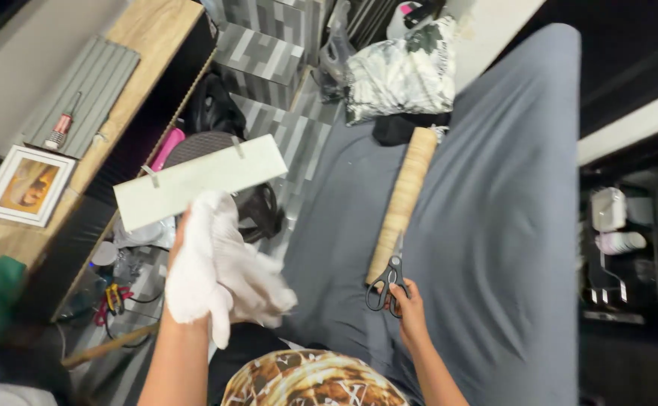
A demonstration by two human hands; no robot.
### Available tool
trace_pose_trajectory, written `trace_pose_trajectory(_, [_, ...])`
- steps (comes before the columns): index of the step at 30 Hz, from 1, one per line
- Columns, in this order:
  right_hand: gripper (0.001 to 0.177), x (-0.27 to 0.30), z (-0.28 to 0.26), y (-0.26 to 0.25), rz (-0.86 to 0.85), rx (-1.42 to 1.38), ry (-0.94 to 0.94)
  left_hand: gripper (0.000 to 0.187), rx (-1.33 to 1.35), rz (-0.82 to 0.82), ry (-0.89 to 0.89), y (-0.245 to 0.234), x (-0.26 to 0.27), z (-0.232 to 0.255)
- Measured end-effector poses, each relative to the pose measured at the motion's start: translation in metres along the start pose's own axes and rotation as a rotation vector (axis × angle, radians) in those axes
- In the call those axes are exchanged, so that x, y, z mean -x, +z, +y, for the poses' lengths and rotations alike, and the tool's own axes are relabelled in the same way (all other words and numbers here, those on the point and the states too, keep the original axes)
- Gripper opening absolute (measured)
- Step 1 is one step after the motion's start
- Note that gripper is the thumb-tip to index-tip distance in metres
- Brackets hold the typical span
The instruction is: The person wipes down a white shelf panel, uses pliers and a screwdriver to manipulate hardware on the panel, and searches through a storage area for components.
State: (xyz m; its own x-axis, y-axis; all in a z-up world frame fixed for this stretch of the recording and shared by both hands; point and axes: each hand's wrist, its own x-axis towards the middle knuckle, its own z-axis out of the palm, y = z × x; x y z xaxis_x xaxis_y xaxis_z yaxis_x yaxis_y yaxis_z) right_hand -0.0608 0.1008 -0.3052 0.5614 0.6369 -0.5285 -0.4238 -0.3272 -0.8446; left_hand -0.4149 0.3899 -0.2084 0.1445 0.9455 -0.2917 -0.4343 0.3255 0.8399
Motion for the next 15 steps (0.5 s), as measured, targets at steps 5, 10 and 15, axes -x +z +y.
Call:
trace_pose_trajectory(5, [0.024, -0.101, 0.079, 0.08, 0.233, 0.058, 0.281, 0.033, -0.124, 0.024, -0.322, -0.076, -0.087, -0.036])
trace_pose_trajectory(10, [0.022, -0.152, 0.123, 0.137, 0.374, -0.082, 0.405, 0.038, -0.21, 0.123, -0.555, -0.158, -0.156, -0.048])
trace_pose_trajectory(15, [0.061, -0.203, 0.127, 0.156, 0.787, 0.03, 0.303, 0.043, -0.386, 0.218, -0.518, -0.219, -0.24, -0.066])
